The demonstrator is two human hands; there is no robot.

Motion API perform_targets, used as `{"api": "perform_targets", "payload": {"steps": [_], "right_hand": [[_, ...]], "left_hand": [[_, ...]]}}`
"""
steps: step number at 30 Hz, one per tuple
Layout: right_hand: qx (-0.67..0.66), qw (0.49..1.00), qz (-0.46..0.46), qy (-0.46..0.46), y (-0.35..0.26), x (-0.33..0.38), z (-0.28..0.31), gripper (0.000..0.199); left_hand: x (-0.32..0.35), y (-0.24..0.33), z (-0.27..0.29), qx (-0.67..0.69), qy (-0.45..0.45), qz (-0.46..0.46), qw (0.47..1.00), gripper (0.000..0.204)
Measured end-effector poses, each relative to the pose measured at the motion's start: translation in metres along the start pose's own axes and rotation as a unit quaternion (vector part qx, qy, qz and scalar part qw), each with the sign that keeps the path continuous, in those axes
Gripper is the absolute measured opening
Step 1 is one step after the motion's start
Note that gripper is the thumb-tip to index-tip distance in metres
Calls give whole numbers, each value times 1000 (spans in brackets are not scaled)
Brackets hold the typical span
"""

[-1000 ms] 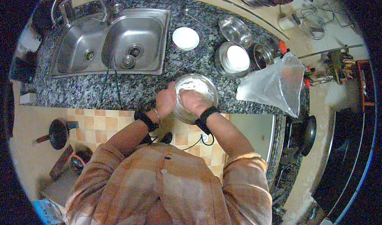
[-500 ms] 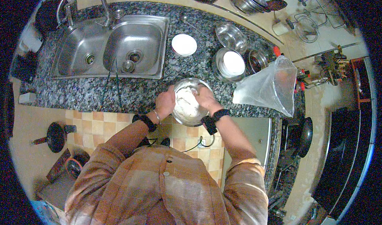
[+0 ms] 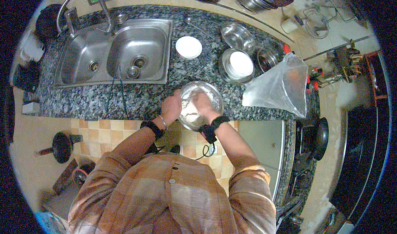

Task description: The person mixes a white dough-like substance in a metal bowl using chopsticks, then switches to using their right hand to knead and combine the mixture. They add more white powder from a plastic bag and continue mixing by hand.

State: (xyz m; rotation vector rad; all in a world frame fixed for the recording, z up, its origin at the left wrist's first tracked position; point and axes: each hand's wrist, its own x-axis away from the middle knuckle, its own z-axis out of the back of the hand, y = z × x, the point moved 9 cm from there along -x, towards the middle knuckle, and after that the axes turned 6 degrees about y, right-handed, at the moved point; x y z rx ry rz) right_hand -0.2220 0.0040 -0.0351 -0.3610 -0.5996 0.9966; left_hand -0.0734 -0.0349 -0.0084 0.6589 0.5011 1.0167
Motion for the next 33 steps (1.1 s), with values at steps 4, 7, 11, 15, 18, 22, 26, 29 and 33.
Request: {"api": "perform_targets", "payload": {"steps": [4,7,11,15,18,22,26,29,33], "right_hand": [[-104,987,-45,110,5,-5,25,30],[-55,996,37,66,-23,-8,-4,26],[-31,992,114,38,-30,6,-30,23],[-52,990,102,83,-6,-6,-4,21],[-112,985,48,119,4,-10,7,22],[9,987,126,96,-31,10,-17,29],[80,985,151,-8,-38,26,-34,23],[29,992,117,33,-30,18,-14,20],[42,989,115,84,-34,9,-4,21]], "left_hand": [[-4,-7,-9,-1,-33,-5,999,30],[-7,-5,-10,-23,-33,-30,999,29],[-5,-1,-4,16,-14,-33,999,28],[-2,-3,-2,30,0,-21,999,29],[-4,-6,-7,24,-3,-35,999,29],[-7,-9,-13,28,-10,-42,999,30],[-6,-7,-12,36,-10,-33,999,32],[-4,-7,-9,37,-3,-28,999,32],[-4,-11,-10,28,16,-35,999,34]]}}
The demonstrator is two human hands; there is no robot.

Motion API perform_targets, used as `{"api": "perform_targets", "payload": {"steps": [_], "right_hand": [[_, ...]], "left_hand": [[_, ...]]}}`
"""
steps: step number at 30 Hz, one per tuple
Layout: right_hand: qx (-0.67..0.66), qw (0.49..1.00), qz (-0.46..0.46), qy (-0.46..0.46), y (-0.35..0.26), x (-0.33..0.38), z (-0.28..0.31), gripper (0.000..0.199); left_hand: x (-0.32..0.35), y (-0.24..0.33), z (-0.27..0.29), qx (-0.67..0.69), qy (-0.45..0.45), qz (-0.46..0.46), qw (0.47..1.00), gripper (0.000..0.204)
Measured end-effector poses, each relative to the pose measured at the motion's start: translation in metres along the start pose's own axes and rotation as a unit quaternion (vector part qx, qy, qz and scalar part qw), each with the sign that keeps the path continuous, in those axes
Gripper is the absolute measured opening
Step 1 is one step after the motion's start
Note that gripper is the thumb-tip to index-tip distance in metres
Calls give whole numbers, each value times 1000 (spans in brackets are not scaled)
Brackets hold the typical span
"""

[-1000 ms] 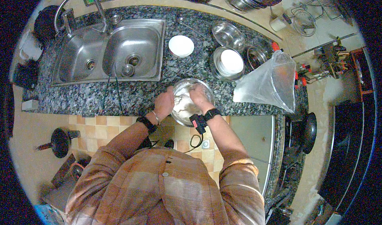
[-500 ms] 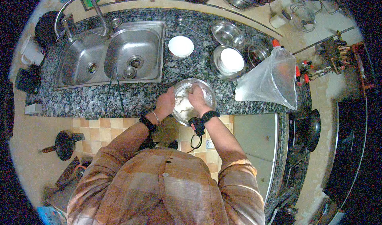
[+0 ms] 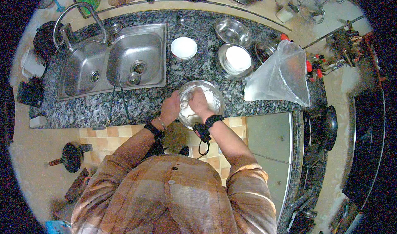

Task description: The person mixes a white dough-like substance in a metal bowl using chopsticks, then switches to using their right hand to knead and combine the mixture. They add more white powder from a plastic bag and continue mixing by hand.

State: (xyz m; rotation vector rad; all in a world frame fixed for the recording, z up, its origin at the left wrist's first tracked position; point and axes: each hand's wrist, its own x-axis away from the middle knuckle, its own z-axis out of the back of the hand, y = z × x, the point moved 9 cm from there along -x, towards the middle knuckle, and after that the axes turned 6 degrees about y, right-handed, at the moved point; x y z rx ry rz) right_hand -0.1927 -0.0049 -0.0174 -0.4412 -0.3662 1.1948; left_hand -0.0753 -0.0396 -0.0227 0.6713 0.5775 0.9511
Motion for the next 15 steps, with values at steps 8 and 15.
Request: {"api": "perform_targets", "payload": {"steps": [8,15], "right_hand": [[85,977,165,-103,-30,34,-22,24],[-94,994,-49,18,9,6,0,24]], "left_hand": [[0,3,2,8,15,-17,1000,34],[1,3,4,39,25,-17,999,30]]}}
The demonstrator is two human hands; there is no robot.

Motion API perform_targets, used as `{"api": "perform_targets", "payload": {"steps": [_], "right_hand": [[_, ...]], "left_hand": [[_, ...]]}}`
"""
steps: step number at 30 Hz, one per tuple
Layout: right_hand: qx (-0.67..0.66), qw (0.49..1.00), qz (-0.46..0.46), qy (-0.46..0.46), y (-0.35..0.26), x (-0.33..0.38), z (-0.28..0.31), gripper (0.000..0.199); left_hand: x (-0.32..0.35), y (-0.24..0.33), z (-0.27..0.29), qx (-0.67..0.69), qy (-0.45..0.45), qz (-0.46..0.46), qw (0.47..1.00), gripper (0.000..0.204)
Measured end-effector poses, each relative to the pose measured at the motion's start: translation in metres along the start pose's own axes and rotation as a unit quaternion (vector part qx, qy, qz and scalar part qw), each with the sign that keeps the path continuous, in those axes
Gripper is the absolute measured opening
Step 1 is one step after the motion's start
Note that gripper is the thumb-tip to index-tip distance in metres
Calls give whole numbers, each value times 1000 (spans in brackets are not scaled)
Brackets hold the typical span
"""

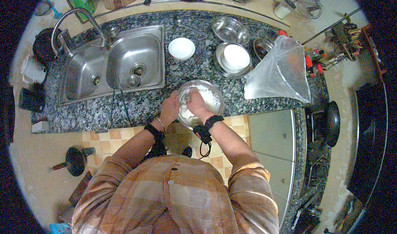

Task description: The person mixes a white dough-like substance in a metal bowl using chopsticks, then switches to using their right hand to knead and combine the mixture. They add more white powder from a plastic bag and continue mixing by hand.

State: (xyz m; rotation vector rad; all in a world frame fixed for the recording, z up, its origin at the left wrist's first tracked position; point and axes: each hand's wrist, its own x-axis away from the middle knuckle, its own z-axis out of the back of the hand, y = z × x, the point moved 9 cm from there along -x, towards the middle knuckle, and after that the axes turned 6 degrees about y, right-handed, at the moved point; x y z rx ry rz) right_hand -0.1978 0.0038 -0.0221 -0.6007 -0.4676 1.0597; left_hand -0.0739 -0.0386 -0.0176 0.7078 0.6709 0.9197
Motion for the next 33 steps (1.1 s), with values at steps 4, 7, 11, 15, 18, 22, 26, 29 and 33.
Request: {"api": "perform_targets", "payload": {"steps": [4,7,11,15,18,22,26,29,33], "right_hand": [[57,989,108,-88,-23,26,-22,25],[98,971,191,-110,-28,37,-19,24],[91,984,152,-25,-22,10,-4,24],[78,991,108,-12,-25,9,-10,20],[120,977,159,-78,-35,33,-20,19],[177,946,256,-90,-44,43,-19,22],[88,985,92,-116,-14,4,-13,25],[56,991,80,-95,-20,0,-13,23],[155,961,153,-169,-35,37,-25,25]], "left_hand": [[1,4,2,14,34,-40,999,28],[0,-3,-4,42,1,-12,999,28],[0,-6,-5,72,6,-8,997,27],[0,-6,-3,62,21,-23,998,27],[0,-6,-6,62,10,-3,998,27],[0,7,6,56,57,-56,995,26],[0,-1,-3,84,6,-22,996,27],[-1,-4,-3,83,15,-39,996,28],[-1,-6,-7,71,17,-43,996,28]]}}
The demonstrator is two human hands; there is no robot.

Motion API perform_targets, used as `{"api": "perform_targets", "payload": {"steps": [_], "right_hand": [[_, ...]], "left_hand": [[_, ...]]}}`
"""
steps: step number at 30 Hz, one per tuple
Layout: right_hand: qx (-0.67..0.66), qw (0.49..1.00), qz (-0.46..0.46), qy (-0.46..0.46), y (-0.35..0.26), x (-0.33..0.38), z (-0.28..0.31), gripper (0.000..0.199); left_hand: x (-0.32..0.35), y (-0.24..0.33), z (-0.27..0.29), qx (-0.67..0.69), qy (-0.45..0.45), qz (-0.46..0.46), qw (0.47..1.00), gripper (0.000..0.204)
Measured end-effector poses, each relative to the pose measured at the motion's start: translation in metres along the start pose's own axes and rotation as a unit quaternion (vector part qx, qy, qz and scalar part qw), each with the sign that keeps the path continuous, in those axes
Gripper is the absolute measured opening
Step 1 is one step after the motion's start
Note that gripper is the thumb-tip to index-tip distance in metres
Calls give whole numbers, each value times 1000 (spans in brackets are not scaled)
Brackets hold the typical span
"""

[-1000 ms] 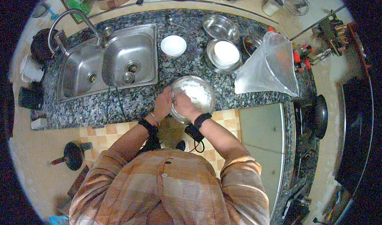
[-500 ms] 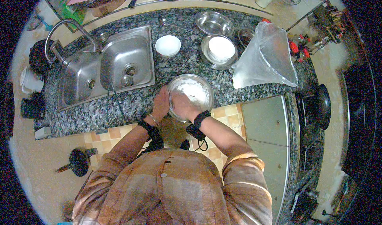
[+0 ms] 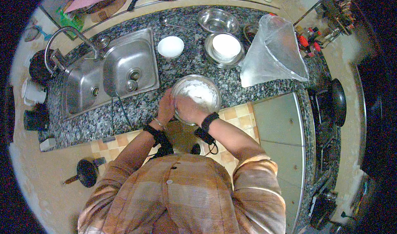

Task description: The person mixes a white dough-like substance in a metal bowl using chopsticks, then switches to using their right hand to knead and combine the mixture. They add more white powder from a plastic bag and continue mixing by hand.

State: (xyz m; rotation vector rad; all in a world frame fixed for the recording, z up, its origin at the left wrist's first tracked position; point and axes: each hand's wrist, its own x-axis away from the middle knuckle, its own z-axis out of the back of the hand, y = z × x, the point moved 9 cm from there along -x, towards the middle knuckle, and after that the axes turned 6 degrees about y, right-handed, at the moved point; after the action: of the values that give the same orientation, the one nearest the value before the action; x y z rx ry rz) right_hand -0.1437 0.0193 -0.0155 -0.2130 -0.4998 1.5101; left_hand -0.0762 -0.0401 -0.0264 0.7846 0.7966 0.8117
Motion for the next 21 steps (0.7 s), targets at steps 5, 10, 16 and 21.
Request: {"api": "perform_targets", "payload": {"steps": [5,10,16,21], "right_hand": [[128,986,103,-39,-14,21,-6,29],[121,991,26,-53,16,-14,-9,30],[22,999,-44,11,23,-26,-5,20],[13,999,51,10,-10,12,3,22]], "left_hand": [[1,1,2,-7,12,-3,1000,29],[0,4,4,-5,24,-22,999,31],[-1,4,3,-38,12,7,999,31],[0,7,3,-50,19,-10,999,30]]}}
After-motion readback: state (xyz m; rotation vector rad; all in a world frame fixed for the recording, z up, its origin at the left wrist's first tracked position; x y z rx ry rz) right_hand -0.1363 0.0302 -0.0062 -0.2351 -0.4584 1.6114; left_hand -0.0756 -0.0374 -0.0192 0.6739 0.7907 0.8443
